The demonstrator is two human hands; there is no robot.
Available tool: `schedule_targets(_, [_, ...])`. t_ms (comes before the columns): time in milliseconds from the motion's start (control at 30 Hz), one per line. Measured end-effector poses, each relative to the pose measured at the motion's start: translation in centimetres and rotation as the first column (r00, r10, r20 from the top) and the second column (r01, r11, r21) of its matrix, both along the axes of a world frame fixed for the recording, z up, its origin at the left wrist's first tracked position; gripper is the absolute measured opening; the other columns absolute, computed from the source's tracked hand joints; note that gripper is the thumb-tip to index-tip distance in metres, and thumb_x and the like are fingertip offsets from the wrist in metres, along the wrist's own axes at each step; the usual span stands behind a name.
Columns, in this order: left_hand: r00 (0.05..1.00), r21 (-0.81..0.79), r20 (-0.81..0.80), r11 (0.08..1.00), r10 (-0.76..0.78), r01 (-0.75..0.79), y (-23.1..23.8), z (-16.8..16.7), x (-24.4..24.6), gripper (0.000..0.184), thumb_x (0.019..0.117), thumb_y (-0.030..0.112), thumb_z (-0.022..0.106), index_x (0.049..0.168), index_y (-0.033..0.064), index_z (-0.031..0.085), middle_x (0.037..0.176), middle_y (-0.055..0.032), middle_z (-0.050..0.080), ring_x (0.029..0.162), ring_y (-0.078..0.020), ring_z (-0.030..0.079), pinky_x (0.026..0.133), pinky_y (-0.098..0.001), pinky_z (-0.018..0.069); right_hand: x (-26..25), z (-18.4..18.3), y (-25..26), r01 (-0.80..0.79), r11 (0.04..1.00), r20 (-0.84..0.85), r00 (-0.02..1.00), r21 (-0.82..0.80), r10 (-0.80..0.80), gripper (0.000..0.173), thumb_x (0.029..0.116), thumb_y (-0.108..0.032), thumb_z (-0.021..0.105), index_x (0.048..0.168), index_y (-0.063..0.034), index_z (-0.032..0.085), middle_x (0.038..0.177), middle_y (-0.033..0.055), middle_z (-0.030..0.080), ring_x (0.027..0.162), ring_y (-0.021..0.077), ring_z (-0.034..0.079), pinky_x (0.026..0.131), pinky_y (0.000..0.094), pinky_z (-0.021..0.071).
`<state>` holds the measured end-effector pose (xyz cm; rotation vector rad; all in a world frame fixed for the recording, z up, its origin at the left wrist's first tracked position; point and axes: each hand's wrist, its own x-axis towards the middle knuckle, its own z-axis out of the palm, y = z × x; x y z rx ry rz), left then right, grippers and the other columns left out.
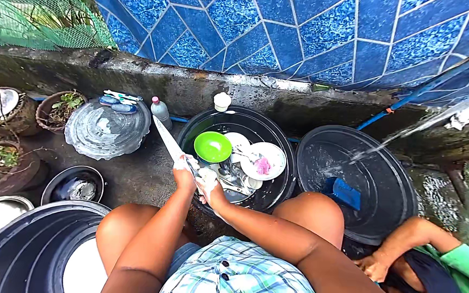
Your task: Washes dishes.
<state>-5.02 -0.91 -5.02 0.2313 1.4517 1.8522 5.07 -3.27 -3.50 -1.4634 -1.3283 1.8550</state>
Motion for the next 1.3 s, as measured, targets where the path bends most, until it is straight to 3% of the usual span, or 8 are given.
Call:
schedule_targets(133, [0.966,0.074,0.257,0.997,0.001,-0.020,-0.1,1.2,-0.5,0.036,0.1127,0.032,0.029,0.096,0.0141,0.056,0.068,0.0032,0.055,0.055,-0.0077,0.056,0.055,-0.0241,0.0524,0.5,0.7,0.8,-0.037,0.950,-0.330,0.941,-0.311,-0.072,0.018,0.1036,-0.010,0.060,0.116,0.0011,0.053,0.077,0.0048,0.062,0.053,0.0077,0.055,0.049,0.0200,0.0487])
schedule_targets(233, [0.961,0.026,0.210,0.983,-0.183,0.181,-0.7,1.2,0.2,0.034,0.1127,0.030,0.032,0.104,0.0099,0.059,0.068,0.0019,0.056,0.056,-0.0074,0.055,0.055,-0.0231,0.0508,1.2,0.7,1.3,-0.076,0.967,-0.357,0.934,-0.242,-0.016,0.018,0.1033,-0.009,0.059,0.118,0.0006,0.053,0.078,0.0048,0.063,0.055,0.0082,0.057,0.051,0.0211,0.0502])
schedule_targets(433, [0.990,-0.244,0.141,0.968,-0.029,0.063,-0.2,4.2,-1.0,0.016,0.1093,0.020,0.047,0.106,0.0063,0.054,0.067,-0.0001,0.048,0.051,-0.0090,0.047,0.050,-0.0229,0.0468,5.2,0.1,2.7,-0.252,0.968,0.027,0.967,-0.007,0.252,0.029,0.1048,-0.019,0.060,0.120,0.0055,0.059,0.075,0.0030,0.066,0.060,0.0076,0.062,0.059,0.0232,0.0544])
schedule_targets(567, [0.993,-0.331,-0.005,0.937,0.118,-0.113,1.8,3.1,-5.9,0.032,0.1065,0.014,0.050,0.136,0.0051,0.041,0.084,-0.0051,0.047,0.056,-0.0114,0.047,0.052,-0.0282,0.0465,8.3,-1.6,4.7,-0.257,0.962,0.220,0.947,0.090,0.232,0.036,0.0995,-0.011,0.066,0.130,0.0069,0.060,0.115,0.0174,0.069,0.095,0.0167,0.069,0.087,0.0319,0.0573])
schedule_targets(833, [0.970,-0.200,0.076,0.956,0.233,-0.214,4.3,-1.0,-13.1,0.043,0.1085,0.051,0.038,0.110,0.0125,0.056,0.057,0.0076,0.042,0.043,-0.0048,0.043,0.046,-0.0236,0.0456,7.2,-4.0,6.7,-0.207,0.976,0.154,0.964,-0.064,0.215,0.034,0.1022,-0.013,0.063,0.130,0.0051,0.059,0.104,0.0124,0.067,0.082,0.0118,0.064,0.076,0.0279,0.0557])
schedule_targets(900, [0.952,-0.257,0.081,0.929,0.295,-0.265,5.6,-2.0,-14.5,0.043,0.1069,0.055,0.038,0.110,0.0153,0.055,0.067,0.0054,0.045,0.052,-0.0063,0.046,0.052,-0.0258,0.0461,6.9,-4.3,6.3,-0.303,0.951,0.181,0.933,-0.071,0.310,0.037,0.1009,-0.016,0.065,0.131,0.0043,0.060,0.111,0.0155,0.069,0.089,0.0153,0.068,0.084,0.0318,0.0570])
schedule_targets(1033, [0.954,-0.434,-0.099,0.851,0.282,-0.296,7.3,-3.4,-17.9,0.053,0.1031,0.033,0.058,0.143,0.0014,0.046,0.135,-0.0174,0.056,0.117,-0.0276,0.057,0.096,-0.0487,0.0504,6.7,-5.5,5.1,-0.397,0.908,0.203,0.886,-0.135,0.417,0.041,0.1001,-0.019,0.067,0.134,0.0029,0.060,0.123,0.0210,0.067,0.106,0.0257,0.069,0.098,0.0411,0.0548])
schedule_targets(1300, [0.840,-0.786,-0.487,0.540,-0.240,-0.301,8.7,-6.5,-26.7,0.062,0.1000,0.032,0.061,0.144,-0.0081,0.044,0.142,-0.0324,0.052,0.133,-0.0444,0.051,0.110,-0.0603,0.0400,7.8,-5.9,4.4,-0.550,0.825,0.180,0.805,-0.130,0.565,0.042,0.0989,-0.020,0.069,0.135,0.0018,0.062,0.130,0.0213,0.066,0.123,0.0272,0.064,0.111,0.0432,0.0464])
